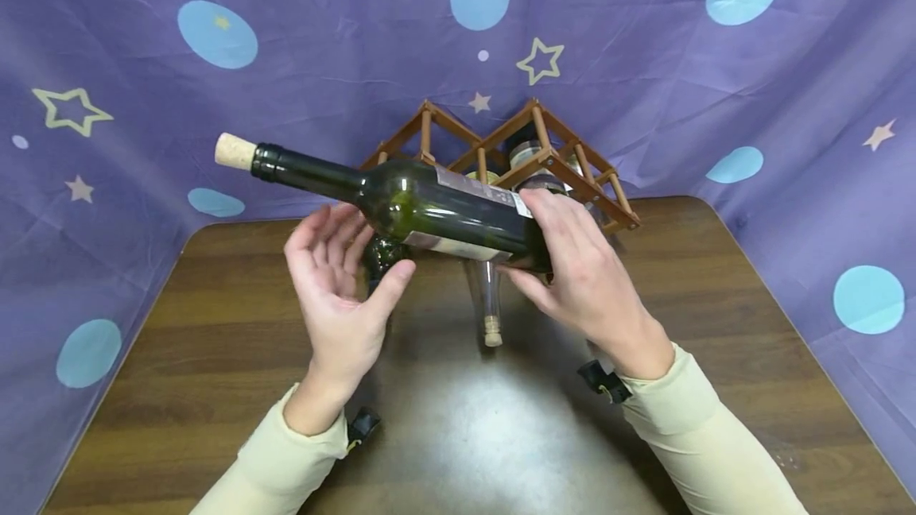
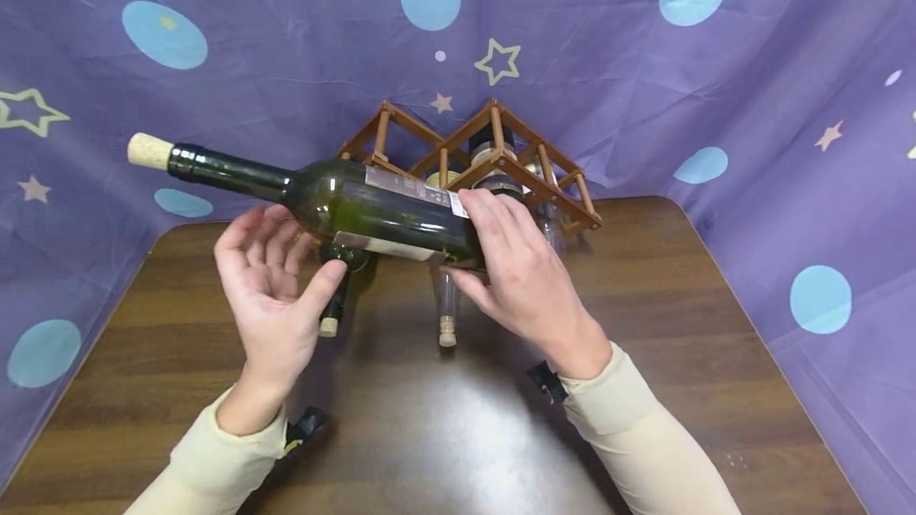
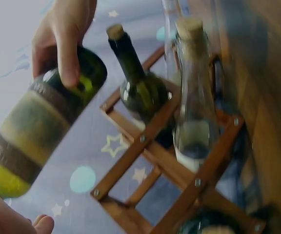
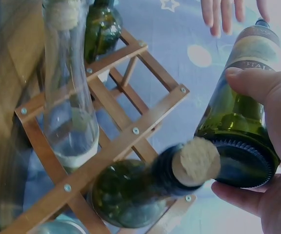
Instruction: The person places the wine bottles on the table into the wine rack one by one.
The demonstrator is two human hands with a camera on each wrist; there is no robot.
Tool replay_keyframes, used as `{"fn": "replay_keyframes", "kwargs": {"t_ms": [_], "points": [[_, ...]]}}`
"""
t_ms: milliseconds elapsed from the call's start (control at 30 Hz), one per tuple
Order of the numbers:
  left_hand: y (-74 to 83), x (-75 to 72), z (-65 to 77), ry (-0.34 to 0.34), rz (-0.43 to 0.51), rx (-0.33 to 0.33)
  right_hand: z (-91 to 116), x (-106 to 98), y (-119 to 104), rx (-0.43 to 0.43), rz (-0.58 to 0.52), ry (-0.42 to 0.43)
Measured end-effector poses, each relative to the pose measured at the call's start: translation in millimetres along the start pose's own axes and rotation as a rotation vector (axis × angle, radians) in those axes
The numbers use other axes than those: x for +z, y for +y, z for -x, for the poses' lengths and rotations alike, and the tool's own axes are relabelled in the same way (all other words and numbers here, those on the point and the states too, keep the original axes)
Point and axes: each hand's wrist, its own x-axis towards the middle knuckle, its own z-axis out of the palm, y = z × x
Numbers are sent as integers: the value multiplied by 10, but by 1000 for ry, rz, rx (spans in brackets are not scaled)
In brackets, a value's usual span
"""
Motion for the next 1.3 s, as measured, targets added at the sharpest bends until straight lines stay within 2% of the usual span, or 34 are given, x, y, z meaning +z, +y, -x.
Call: {"fn": "replay_keyframes", "kwargs": {"t_ms": [233, 367, 533, 633, 767, 867, 1167, 1300], "points": [[158, -69, -171, 123, -231, 226, -8, -92, 62, -5, 28, -11], [186, -131, -255, 161, -388, 376, -7, -128, 94, -22, 50, -24], [183, -211, -312, 164, -619, 582, 1, -155, 115, -32, 76, -51], [191, -203, -315, 133, -689, 665, 6, -167, 118, -33, 86, -65], [202, -188, -311, 86, -756, 712, 8, -187, 115, -35, 100, -82], [211, -212, -313, 24, -814, 728, 7, -200, 116, -38, 108, -95], [214, -352, -326, -308, -993, 698, 9, -201, 130, -70, 136, -149], [210, -389, -336, -411, -1038, 660, 23, -183, 134, -87, 147, -171]]}}
